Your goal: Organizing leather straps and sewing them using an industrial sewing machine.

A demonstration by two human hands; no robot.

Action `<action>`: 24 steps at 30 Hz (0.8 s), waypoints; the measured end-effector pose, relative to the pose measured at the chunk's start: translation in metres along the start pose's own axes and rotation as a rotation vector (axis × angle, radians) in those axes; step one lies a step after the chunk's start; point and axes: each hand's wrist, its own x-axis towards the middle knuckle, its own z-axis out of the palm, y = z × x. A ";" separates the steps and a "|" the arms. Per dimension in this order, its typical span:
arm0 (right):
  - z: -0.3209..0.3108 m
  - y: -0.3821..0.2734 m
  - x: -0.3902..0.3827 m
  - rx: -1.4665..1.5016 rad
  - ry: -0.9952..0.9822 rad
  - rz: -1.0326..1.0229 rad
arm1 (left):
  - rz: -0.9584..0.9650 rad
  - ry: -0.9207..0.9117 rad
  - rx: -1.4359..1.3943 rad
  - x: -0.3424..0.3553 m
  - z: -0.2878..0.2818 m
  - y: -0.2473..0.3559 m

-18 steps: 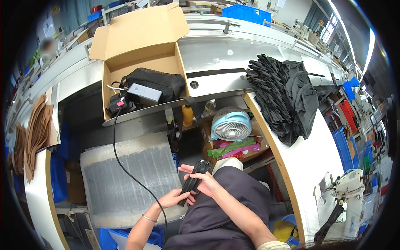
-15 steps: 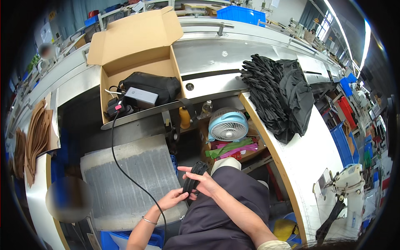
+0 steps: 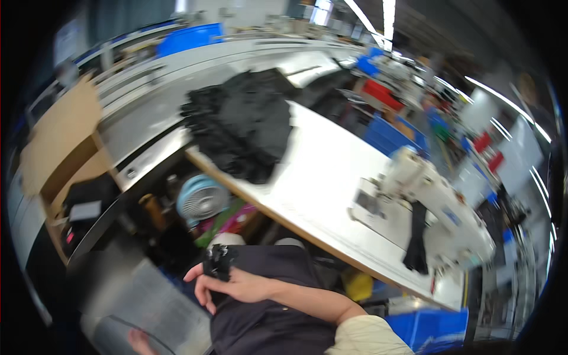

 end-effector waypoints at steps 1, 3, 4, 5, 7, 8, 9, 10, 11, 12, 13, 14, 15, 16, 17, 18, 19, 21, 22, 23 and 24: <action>0.005 -0.015 -0.021 0.069 0.043 -0.050 | 0.448 0.132 0.045 -0.007 0.003 0.029; 0.014 -0.040 -0.058 -0.022 0.208 -0.092 | 0.541 -0.119 0.324 -0.053 0.046 0.074; 0.018 -0.051 -0.077 0.009 0.248 -0.104 | 0.548 -0.364 0.390 -0.088 0.077 0.096; 0.024 -0.059 -0.094 0.009 0.274 -0.088 | 0.576 -0.640 0.438 -0.125 0.115 0.117; 0.031 -0.073 -0.126 0.108 0.410 -0.126 | 0.671 -1.248 0.461 -0.205 0.200 0.143; 0.031 -0.078 -0.140 0.130 0.461 -0.133 | 0.765 -1.533 0.489 -0.240 0.243 0.147; 0.033 -0.082 -0.157 0.246 0.530 -0.187 | 0.829 -1.712 0.402 -0.281 0.282 0.142; 0.029 -0.086 -0.175 0.270 0.615 -0.213 | 0.606 -1.933 0.309 -0.319 0.310 0.135; 0.021 -0.089 -0.195 0.328 0.667 -0.252 | 0.230 -2.127 0.295 -0.353 0.333 0.124; 0.010 -0.093 -0.219 0.348 0.737 -0.297 | 0.024 -2.267 0.203 -0.384 0.353 0.112; -0.005 -0.097 -0.245 0.382 0.775 -0.342 | -0.178 -2.373 0.160 -0.411 0.366 0.100; -0.023 -0.100 -0.272 0.348 1.007 -0.365 | -0.566 -2.421 0.275 -0.432 0.375 0.089; -0.043 -0.101 -0.301 0.323 1.184 -0.404 | -0.677 -2.408 0.288 -0.453 0.385 0.078; -0.063 -0.101 -0.333 0.233 1.314 -0.361 | -0.765 -2.387 0.225 -0.473 0.396 0.067; -0.085 -0.099 -0.365 0.142 1.369 -0.345 | -0.841 -2.319 0.311 -0.492 0.405 0.056; -0.111 -0.096 -0.394 0.106 1.500 -0.349 | -0.890 -2.349 0.279 -0.509 0.415 0.045; -0.139 -0.093 -0.421 0.072 1.625 -0.355 | -0.932 -2.326 0.349 -0.526 0.427 0.035; -0.196 -0.085 -0.468 -0.066 1.780 -0.466 | -0.979 -2.309 0.291 -0.560 0.445 0.015; -0.228 -0.083 -0.486 -0.066 1.774 -0.454 | -0.765 -2.311 0.244 -0.576 0.456 0.005; -0.255 -0.078 -0.501 -0.102 1.824 -0.432 | -0.577 -2.296 0.197 -0.589 0.466 -0.005; -0.279 -0.072 -0.515 -0.182 1.926 -0.463 | -0.201 -2.226 0.258 -0.602 0.474 -0.013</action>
